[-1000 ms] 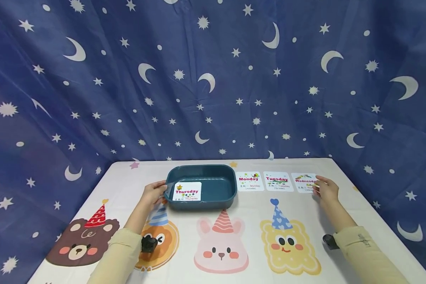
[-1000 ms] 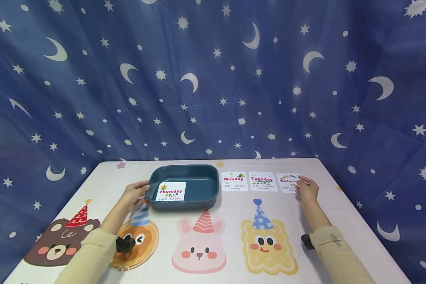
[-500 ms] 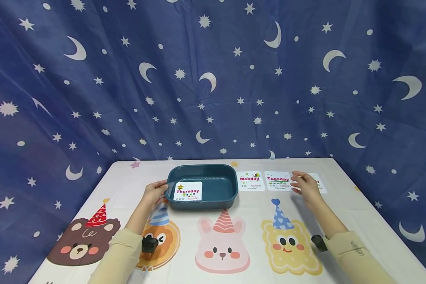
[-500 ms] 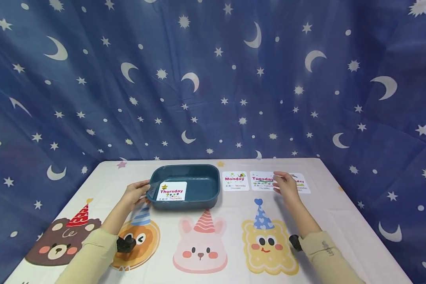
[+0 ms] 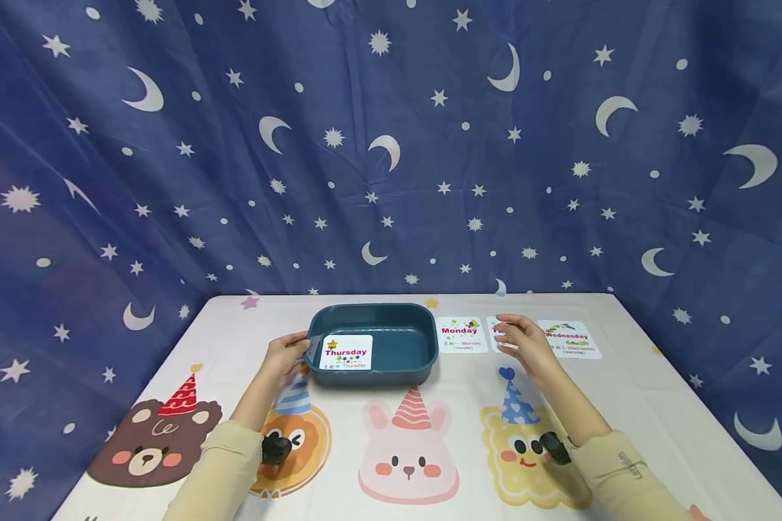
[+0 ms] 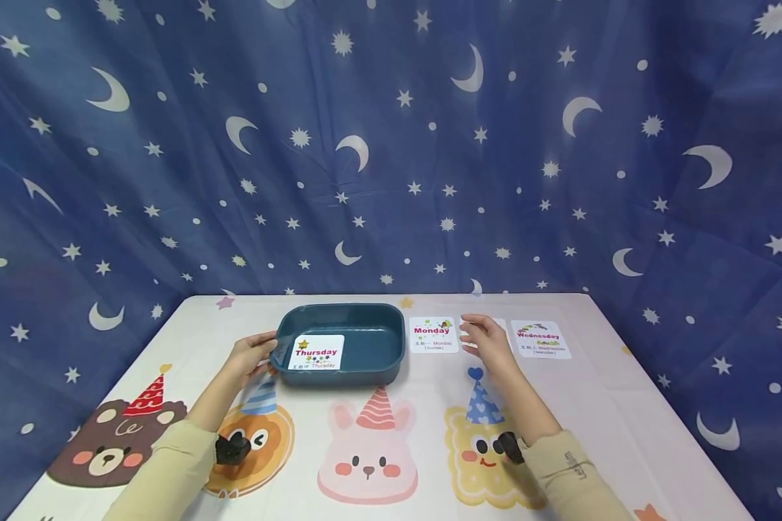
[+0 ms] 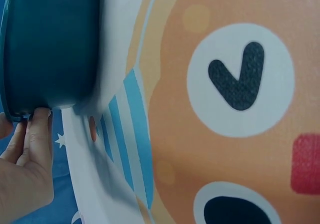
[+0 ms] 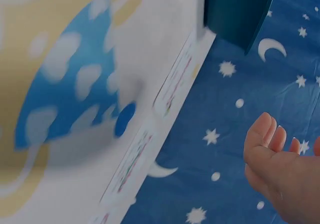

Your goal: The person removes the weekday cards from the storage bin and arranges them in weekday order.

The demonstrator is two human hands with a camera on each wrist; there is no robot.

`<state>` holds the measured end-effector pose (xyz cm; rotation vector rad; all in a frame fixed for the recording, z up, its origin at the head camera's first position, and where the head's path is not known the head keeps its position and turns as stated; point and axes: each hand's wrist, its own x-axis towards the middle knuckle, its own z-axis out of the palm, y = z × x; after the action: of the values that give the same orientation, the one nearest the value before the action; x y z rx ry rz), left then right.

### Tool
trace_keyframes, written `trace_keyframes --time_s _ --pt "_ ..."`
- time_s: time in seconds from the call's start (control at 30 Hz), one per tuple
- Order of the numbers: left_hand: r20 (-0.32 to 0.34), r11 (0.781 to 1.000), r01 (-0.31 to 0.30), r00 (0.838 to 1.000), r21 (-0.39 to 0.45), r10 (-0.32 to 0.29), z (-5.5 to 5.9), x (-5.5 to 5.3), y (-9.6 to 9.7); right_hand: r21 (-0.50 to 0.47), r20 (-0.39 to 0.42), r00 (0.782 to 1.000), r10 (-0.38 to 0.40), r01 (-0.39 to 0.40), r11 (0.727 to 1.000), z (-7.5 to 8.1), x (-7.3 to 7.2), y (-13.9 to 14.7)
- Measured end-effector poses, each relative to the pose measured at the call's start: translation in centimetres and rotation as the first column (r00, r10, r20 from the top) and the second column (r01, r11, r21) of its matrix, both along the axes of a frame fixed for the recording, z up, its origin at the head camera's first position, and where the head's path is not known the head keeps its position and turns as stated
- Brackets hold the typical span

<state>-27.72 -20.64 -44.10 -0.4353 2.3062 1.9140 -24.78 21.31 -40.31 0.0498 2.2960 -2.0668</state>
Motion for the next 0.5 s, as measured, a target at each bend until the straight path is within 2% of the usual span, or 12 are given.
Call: trace_keyframes --time_s 0.17,0.33,0.5 --pt "0.002 1.000 0.001 1.000 0.002 -0.001 0.2 0.1 0.0 -0.015 0.005 0.999 0.037 -0.037 0.999 0.3 -0.1 -2.0" --pt "-0.010 1.000 0.019 1.000 0.011 -0.019 0.2 0.0 0.0 -0.080 0.024 0.999 0.047 -0.045 0.996 0.4 -0.5 -4.0" --pt "-0.011 1.000 0.028 1.000 0.012 -0.028 0.2 -0.2 -0.1 -0.060 0.039 0.997 0.063 -0.060 0.996 0.5 -1.2 -5.8"
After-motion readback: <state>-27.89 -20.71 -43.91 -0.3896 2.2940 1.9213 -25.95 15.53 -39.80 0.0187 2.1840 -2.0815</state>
